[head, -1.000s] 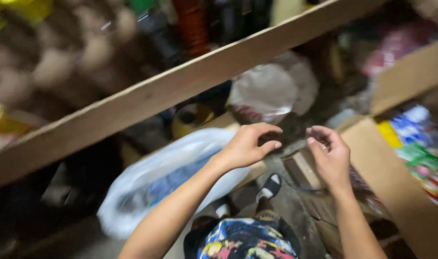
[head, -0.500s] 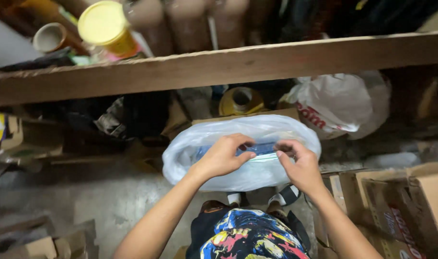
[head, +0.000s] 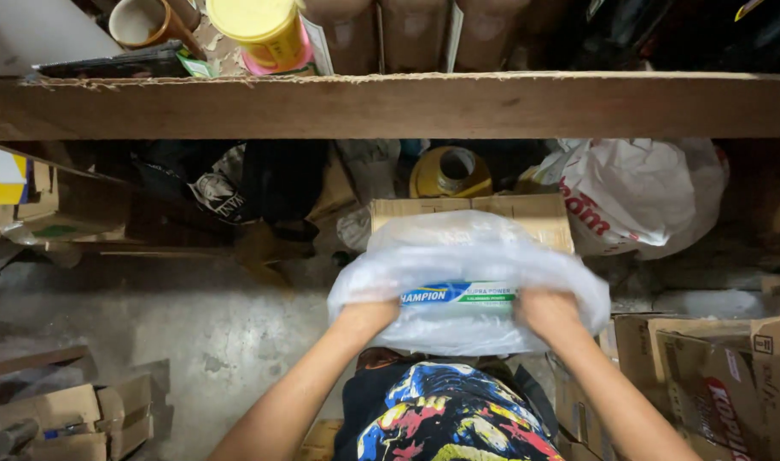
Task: Sorting and packing various grocery items such as instant coffee packets, canned goods, and bottled liquids into cardboard boxes on a low shelf in a storage area.
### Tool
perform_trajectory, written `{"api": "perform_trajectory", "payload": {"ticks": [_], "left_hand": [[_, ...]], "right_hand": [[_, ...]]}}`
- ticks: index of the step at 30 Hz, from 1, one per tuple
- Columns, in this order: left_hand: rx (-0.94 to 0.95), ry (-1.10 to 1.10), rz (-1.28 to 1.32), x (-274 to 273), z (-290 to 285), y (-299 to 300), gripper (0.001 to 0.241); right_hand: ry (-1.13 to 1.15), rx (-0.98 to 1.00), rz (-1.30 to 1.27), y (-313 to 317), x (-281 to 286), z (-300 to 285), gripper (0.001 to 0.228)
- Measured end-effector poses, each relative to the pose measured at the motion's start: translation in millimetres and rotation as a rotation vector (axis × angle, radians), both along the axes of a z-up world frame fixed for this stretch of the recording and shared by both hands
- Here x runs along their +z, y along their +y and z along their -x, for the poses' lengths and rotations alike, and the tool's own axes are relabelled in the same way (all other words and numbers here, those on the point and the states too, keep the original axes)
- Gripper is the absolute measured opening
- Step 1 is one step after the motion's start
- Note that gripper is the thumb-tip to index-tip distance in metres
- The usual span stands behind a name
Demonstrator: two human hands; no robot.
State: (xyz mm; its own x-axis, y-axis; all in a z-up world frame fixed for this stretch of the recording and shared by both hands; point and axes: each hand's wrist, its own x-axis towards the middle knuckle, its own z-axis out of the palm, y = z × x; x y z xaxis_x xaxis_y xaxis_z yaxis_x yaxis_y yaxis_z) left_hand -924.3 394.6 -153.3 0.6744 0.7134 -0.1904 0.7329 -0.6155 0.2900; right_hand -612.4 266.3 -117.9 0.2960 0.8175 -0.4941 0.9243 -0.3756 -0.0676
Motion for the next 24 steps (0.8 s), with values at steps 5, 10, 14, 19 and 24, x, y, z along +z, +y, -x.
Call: {"api": "perform_trajectory", "payload": {"ticks": [5,10,14,19,24], "left_hand": [[-0.111,-0.174,0.048,1,26,-10,0.039],[-0.151,-0.081,0.076,-26,28,-12,0.041],[-0.101,-0.338,-0.106,-7,20,-19,0.039],[-0.006,-0.424,-0.003,56,9,-14,0.024],[-0.038,-0.503,-0.099,45,13,-18,0.029]], "right_hand": [[0.015,0.151,-0.151,-11,-29,-19,0.037],[0.061,0.190,-0.026,-15,-39,-23,0.059],[0.012,0.298,-0.247,-17,-38,-15,0.052],[-0.029,0.042,-0.209,5,40,19,0.053],[0.004,0.191,-0.142,11,31,8,0.033]]}}
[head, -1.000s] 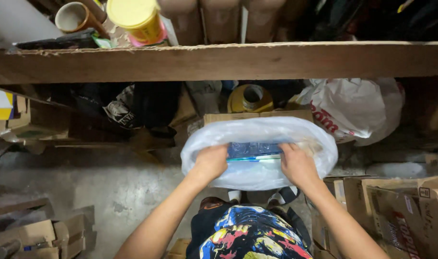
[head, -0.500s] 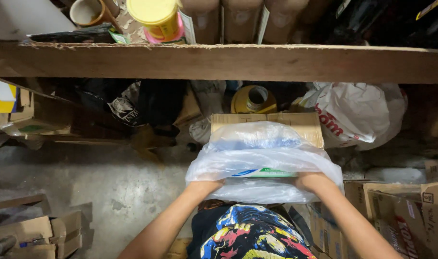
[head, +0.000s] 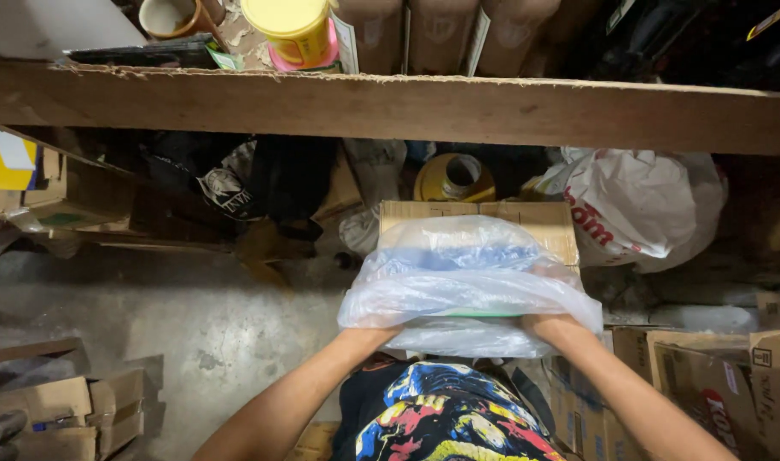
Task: Sorting and packing various grocery items such as instant coffee packets, canned goods, and bottled liquids into cardboard boxes on a low shelf in a storage area.
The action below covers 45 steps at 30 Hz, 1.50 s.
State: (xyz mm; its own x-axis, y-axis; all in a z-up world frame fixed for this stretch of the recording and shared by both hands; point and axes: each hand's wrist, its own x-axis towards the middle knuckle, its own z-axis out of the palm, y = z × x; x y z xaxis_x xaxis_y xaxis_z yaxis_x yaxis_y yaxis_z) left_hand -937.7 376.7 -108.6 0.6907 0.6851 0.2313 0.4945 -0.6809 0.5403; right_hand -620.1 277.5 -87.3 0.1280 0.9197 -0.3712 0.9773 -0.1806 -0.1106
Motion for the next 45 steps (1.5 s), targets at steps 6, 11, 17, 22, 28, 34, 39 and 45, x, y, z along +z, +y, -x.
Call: {"api": "perform_trajectory", "payload": {"ticks": [6,11,17,22,28,34,39,45], "left_hand": [[0.050,-0.089,0.006,25,-1,3,0.025],[0.005,-0.026,-0.028,13,7,11,0.030],[-0.044,0.266,-0.132,-32,15,21,0.055],[-0.375,0.040,-0.211,-12,18,45,0.052],[-0.520,0.636,0.354,86,-4,54,0.032],[-0.412,0.540,0.679,175,-7,57,0.059],[-0.458,0.223,0.759,224,-15,60,0.066],[-0.353,-0.476,1.260,225,-49,57,0.063]], "right_hand": [[0.022,0.098,0.036,-16,-78,-30,0.041],[0.064,0.067,0.049,-19,-32,-29,0.039],[0.238,-0.008,0.022,-11,106,1,0.036],[0.222,-0.066,0.416,-25,97,-12,0.042],[0.393,-0.128,0.520,-25,135,-19,0.068],[1.387,-0.600,0.558,-27,192,-43,0.064],[1.527,-0.785,0.402,-36,178,-91,0.048],[1.745,-0.782,0.210,-81,156,-129,0.045]]}}
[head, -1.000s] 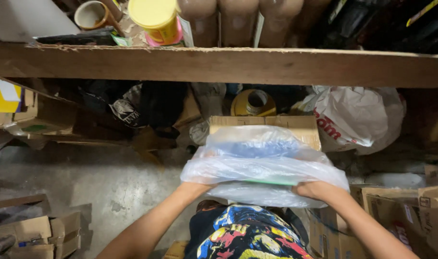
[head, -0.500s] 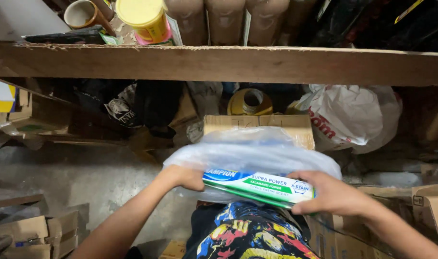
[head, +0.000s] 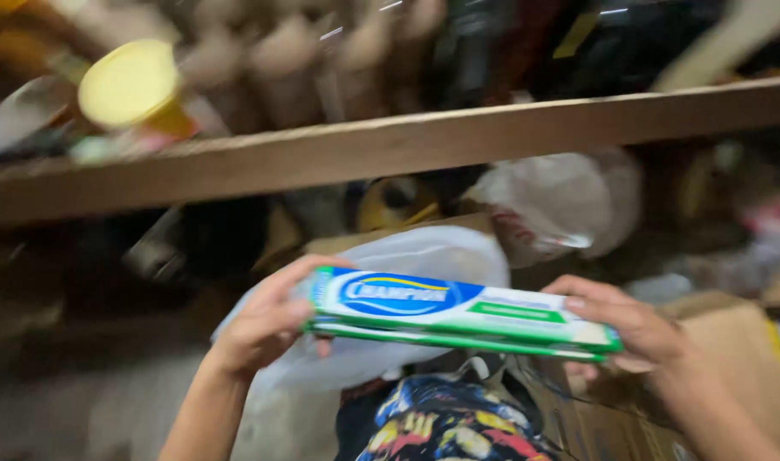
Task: Sorting and packing various grocery items such as instant coffee packets, canned goods, and bottled liquids into cardboard boxes on a low shelf in a storage area.
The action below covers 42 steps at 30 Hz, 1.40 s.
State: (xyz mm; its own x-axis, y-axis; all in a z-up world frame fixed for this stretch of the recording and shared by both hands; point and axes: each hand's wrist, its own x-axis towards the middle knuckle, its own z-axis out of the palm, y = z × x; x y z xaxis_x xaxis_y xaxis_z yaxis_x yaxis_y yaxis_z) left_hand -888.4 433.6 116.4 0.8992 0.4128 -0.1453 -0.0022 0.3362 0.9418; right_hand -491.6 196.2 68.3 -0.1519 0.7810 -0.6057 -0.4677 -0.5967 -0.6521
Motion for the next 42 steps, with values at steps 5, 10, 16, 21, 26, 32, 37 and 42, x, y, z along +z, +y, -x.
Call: {"api": "perform_trajectory", "payload": {"ticks": [5,10,16,21,26,32,37,42], "left_hand": [[0.344,-0.189,0.037,-57,-83,0,0.067],[0.361,-0.115,0.190,-63,-177,-14,0.072],[0.098,0.016,-0.034,-90,-287,-40,0.057],[-0.087,0.089,0.222,-104,-383,-87,0.056],[-0.335,0.041,0.284,-82,-473,-159,0.059],[-0.334,-0.044,0.066,-98,-571,-276,0.065],[-0.268,-0.168,-0.061,-114,-619,-389,0.053],[-0.465,-0.211,-0.074,-68,-612,-443,0.060]], "right_hand": [[0.058,-0.219,-0.013,-40,4,6,0.048],[0.077,-0.140,-0.136,-114,-6,0,0.069],[-0.002,-0.249,-0.139,-188,20,3,0.079],[0.054,-0.455,-0.188,-236,10,17,0.084],[-0.076,-0.532,-0.350,-264,4,27,0.091],[-0.101,-1.161,-0.024,-294,-33,53,0.081],[-1.103,-1.163,0.090,-305,-26,20,0.069],[-0.862,-1.430,0.271,-329,-30,-59,0.069]]}}
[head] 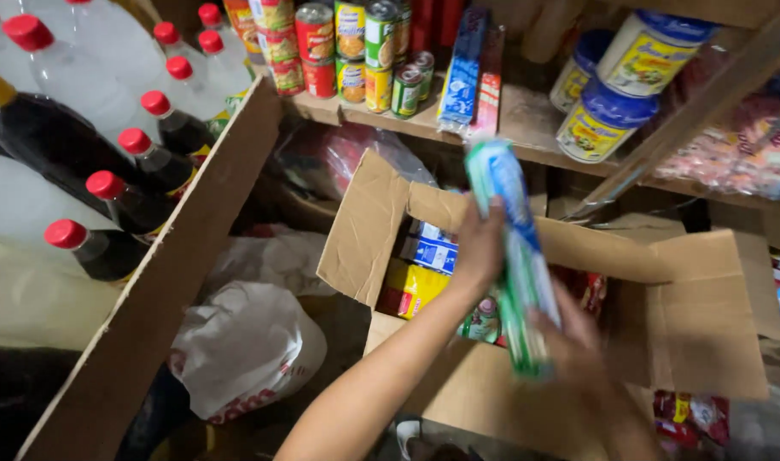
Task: Sorting and packing various grocery items such as instant coffee packets, canned goods, and bottled liquids into cardboard boxes on a low shelf in a storage area.
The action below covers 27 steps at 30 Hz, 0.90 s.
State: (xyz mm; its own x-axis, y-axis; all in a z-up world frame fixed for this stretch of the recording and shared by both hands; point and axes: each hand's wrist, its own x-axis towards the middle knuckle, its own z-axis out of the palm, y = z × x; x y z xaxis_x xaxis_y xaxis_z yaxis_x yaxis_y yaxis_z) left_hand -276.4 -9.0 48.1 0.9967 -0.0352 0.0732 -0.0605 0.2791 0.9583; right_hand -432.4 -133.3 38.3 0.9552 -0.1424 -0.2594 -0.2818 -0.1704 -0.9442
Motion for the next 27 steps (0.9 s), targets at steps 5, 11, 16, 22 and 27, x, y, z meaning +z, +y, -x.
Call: {"api": "perform_trajectory", "payload": {"ticks": [5,11,16,22,27], "left_hand": [[-0.087,-0.057,-0.168,-38,-31,-36,0.063],[-0.111,-0.193,-0.101,-25,-75,-42,0.045],[-0.118,0.010,-0.247,-14,-116,-44,0.052],[-0.157,0.047,-0.288,-4,-144,-43,0.057],[-0.090,0.038,-0.214,-11,-159,-45,0.059]], "right_hand": [[-0.281,-0.039,-0.045,-15,-8,-87,0.057],[-0.336,-0.078,-0.292,-28,-13,-173,0.054],[-0.466,-0.064,-0.248,-38,-38,-243,0.045],[-0.431,-0.146,-0.256,-58,-59,-317,0.037],[-0.400,-0.159,-0.238,-63,-56,-358,0.030]]}}
